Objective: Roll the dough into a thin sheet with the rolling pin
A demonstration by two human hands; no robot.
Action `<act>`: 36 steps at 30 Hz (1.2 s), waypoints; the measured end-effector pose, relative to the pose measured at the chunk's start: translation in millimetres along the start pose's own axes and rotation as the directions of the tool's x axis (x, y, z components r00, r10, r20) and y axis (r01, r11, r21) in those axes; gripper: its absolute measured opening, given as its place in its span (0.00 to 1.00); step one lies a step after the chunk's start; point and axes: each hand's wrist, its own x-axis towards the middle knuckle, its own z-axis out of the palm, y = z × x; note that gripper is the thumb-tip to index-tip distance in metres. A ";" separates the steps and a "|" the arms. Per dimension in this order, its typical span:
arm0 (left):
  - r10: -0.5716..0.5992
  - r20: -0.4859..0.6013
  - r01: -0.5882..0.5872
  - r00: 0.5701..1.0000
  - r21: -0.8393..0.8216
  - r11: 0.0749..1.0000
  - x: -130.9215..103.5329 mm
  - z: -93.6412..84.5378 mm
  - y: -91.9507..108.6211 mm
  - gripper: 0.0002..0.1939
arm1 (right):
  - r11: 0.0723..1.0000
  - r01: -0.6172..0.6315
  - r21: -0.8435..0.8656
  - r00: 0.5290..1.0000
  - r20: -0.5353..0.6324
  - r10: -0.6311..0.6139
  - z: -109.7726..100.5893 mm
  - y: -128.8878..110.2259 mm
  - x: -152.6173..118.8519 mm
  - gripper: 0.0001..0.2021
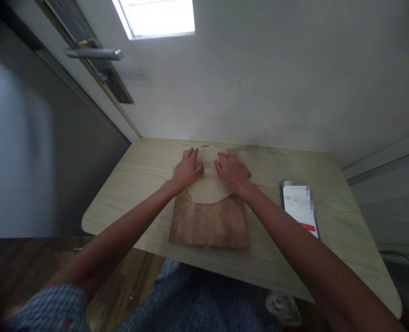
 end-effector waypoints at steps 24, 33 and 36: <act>-0.160 0.018 0.159 0.987 0.027 0.987 69.7 10.2 -17.7 0.19 | 0.995 -0.098 0.000 0.995 0.000 0.098 13.2 17.9 70.6 0.22; -0.049 -0.067 0.057 0.997 0.131 0.990 8.0 8.8 -6.8 0.22 | 0.998 -0.019 -0.057 0.999 -0.038 0.017 9.8 0.4 10.3 0.22; -0.028 -0.071 0.038 0.997 0.141 0.989 2.2 10.5 -7.3 0.22 | 0.998 0.004 -0.068 0.999 -0.054 -0.007 13.8 0.3 4.9 0.22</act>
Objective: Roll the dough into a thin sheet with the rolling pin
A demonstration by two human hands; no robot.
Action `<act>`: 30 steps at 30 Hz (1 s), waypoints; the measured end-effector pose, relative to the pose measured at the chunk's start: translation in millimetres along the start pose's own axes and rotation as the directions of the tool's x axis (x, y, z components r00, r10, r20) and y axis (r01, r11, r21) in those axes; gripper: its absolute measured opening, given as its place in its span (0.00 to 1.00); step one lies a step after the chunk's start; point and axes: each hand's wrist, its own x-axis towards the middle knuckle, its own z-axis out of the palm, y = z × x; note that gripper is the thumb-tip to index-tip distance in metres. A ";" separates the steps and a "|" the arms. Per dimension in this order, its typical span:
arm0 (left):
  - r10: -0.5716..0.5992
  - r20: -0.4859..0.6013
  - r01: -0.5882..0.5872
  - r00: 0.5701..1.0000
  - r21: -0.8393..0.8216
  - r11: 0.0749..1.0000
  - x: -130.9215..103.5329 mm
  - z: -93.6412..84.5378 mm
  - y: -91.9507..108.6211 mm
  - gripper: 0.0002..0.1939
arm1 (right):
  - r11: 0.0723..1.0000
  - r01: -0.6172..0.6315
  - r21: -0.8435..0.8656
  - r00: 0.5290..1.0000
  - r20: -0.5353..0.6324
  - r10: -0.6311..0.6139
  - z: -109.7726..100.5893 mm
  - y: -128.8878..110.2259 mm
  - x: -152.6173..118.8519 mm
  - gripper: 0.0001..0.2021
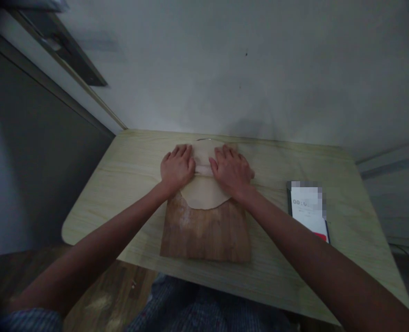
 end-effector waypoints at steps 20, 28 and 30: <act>-0.046 0.108 0.046 0.993 0.005 0.999 51.6 1.8 -5.4 0.21 | 0.998 -0.034 0.044 0.984 0.174 0.026 -0.8 12.6 51.7 0.23; -0.022 0.007 0.022 1.000 0.003 1.000 17.8 1.1 -0.3 0.23 | 0.991 -0.129 -0.016 0.979 0.159 0.130 -9.3 -5.9 19.5 0.25; -0.022 0.003 0.022 1.000 0.002 1.000 10.2 0.0 1.0 0.22 | 0.989 -0.146 -0.031 0.978 0.147 0.149 -9.8 -9.9 12.7 0.25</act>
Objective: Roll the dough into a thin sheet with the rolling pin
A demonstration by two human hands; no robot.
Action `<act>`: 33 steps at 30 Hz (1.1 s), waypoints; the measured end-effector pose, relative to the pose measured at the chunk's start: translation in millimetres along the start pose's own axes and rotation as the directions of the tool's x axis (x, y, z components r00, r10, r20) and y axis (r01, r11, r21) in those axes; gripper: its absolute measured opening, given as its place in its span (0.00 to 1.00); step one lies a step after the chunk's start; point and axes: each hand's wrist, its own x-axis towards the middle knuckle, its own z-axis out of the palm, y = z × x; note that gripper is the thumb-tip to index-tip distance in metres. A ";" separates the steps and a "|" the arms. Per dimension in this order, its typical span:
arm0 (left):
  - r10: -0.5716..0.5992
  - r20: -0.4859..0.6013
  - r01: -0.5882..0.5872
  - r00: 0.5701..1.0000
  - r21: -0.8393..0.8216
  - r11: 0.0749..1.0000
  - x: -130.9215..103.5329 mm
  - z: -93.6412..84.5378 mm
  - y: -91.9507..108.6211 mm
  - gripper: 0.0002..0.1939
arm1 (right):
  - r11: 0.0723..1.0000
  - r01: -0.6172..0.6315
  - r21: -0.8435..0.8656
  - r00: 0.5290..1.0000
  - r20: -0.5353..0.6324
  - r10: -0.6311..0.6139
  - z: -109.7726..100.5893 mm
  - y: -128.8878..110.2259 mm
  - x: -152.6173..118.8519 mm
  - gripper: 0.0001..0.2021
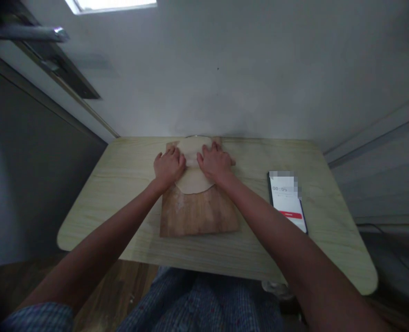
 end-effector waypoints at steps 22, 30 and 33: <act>0.516 0.286 -0.468 0.807 -0.223 0.855 -45.2 -23.1 -4.6 0.29 | 0.903 0.426 -0.051 0.866 -0.266 -0.424 14.3 22.3 -76.4 0.14; 0.530 0.477 -0.431 0.702 -0.308 0.848 -13.0 -6.4 8.5 0.33 | 0.884 0.460 -0.086 0.834 -0.300 -0.463 10.5 24.4 -101.5 0.11; 0.599 0.347 -0.525 0.722 -0.291 0.800 -21.6 -0.8 3.2 0.34 | 0.857 0.498 -0.134 0.796 -0.322 -0.513 8.4 31.3 -111.9 0.10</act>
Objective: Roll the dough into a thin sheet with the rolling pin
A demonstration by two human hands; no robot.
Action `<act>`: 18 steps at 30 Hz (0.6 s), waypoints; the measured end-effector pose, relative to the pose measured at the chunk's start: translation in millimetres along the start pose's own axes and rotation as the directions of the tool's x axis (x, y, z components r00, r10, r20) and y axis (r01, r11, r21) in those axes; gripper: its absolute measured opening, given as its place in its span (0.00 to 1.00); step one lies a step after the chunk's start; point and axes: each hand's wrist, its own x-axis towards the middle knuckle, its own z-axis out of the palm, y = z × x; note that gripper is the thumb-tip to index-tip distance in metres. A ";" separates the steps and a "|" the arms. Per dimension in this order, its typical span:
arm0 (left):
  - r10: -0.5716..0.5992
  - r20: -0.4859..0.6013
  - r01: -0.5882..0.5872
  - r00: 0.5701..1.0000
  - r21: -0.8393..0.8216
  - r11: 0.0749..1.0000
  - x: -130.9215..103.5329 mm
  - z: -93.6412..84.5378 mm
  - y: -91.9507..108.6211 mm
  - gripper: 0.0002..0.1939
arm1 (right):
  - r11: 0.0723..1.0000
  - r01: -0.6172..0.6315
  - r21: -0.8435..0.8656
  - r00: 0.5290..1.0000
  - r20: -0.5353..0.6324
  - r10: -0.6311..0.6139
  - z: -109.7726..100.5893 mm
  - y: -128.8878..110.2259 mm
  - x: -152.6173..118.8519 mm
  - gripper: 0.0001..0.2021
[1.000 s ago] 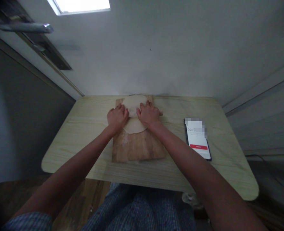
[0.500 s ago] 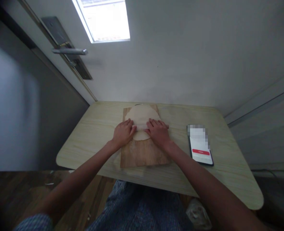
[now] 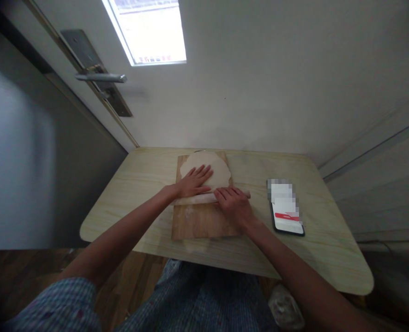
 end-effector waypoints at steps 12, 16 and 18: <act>0.114 -0.194 -0.085 0.974 0.152 0.985 -32.4 20.2 19.7 0.36 | 0.998 0.058 0.028 0.987 -0.154 -0.053 -25.6 -1.2 -53.4 0.11; 0.157 -0.221 -0.113 0.963 0.198 0.974 -32.8 19.1 22.3 0.27 | 0.994 0.090 0.065 0.985 -0.156 -0.079 -20.6 -12.4 -58.9 0.11; 0.232 -0.201 -0.177 0.952 0.259 0.950 -31.7 20.2 23.6 0.21 | 0.993 0.093 0.066 0.984 -0.159 -0.081 -16.3 -17.0 -60.0 0.11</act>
